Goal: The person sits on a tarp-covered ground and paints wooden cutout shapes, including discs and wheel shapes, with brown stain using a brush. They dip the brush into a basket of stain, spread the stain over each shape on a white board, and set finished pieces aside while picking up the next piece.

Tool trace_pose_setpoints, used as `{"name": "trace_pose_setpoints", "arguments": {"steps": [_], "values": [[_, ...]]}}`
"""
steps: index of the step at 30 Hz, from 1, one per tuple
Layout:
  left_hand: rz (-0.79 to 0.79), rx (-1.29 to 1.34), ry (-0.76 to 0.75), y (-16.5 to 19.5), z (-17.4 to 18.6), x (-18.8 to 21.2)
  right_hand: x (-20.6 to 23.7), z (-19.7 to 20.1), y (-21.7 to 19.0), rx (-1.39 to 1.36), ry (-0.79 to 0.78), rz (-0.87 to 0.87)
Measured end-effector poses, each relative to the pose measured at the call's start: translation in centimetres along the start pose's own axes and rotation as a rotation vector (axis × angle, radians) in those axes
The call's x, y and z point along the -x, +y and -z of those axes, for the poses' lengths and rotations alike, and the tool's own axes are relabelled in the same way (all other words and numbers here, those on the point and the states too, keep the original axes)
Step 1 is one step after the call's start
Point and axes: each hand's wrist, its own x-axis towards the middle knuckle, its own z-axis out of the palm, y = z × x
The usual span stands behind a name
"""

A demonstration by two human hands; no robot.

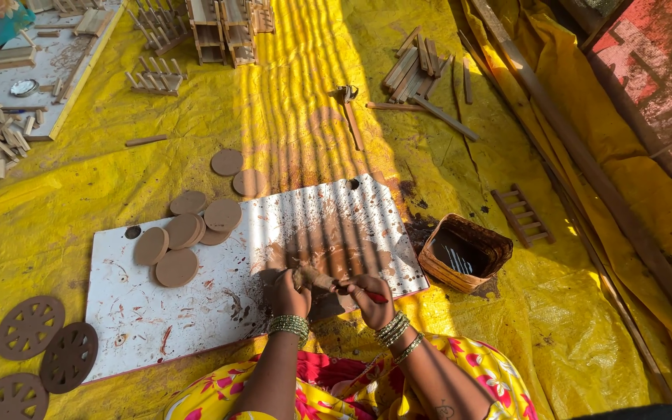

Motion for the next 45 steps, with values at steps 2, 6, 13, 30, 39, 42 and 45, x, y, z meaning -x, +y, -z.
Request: {"name": "trace_pose_setpoints", "arguments": {"steps": [2, 6, 13, 30, 39, 42, 45], "values": [[0.025, 0.013, -0.023, 0.0, 0.1, 0.1, -0.1, 0.0, 0.0, 0.062, 0.060, -0.083], [0.099, 0.079, -0.097, 0.0, 0.2, -0.2, -0.8, 0.0, -0.2, -0.041, 0.195, -0.171], [0.070, -0.079, -0.074, -0.1, 0.1, -0.2, 0.3, -0.4, -0.5, 0.070, 0.024, -0.011], [0.126, -0.036, -0.103, -0.2, 0.1, -0.6, -0.7, -0.4, -2.0, 0.047, 0.122, -0.209], [0.194, 0.033, -0.085, 0.3, 0.7, -0.5, -0.3, -0.4, -1.8, 0.241, 0.065, -0.066], [0.158, 0.037, -0.061, 0.3, 0.7, -0.5, -0.5, -0.3, -1.7, 0.101, 0.119, -0.093], [0.110, -0.083, -0.026, 0.3, 0.5, -0.5, -0.2, -0.5, -1.6, 0.074, 0.023, 0.067]]}}
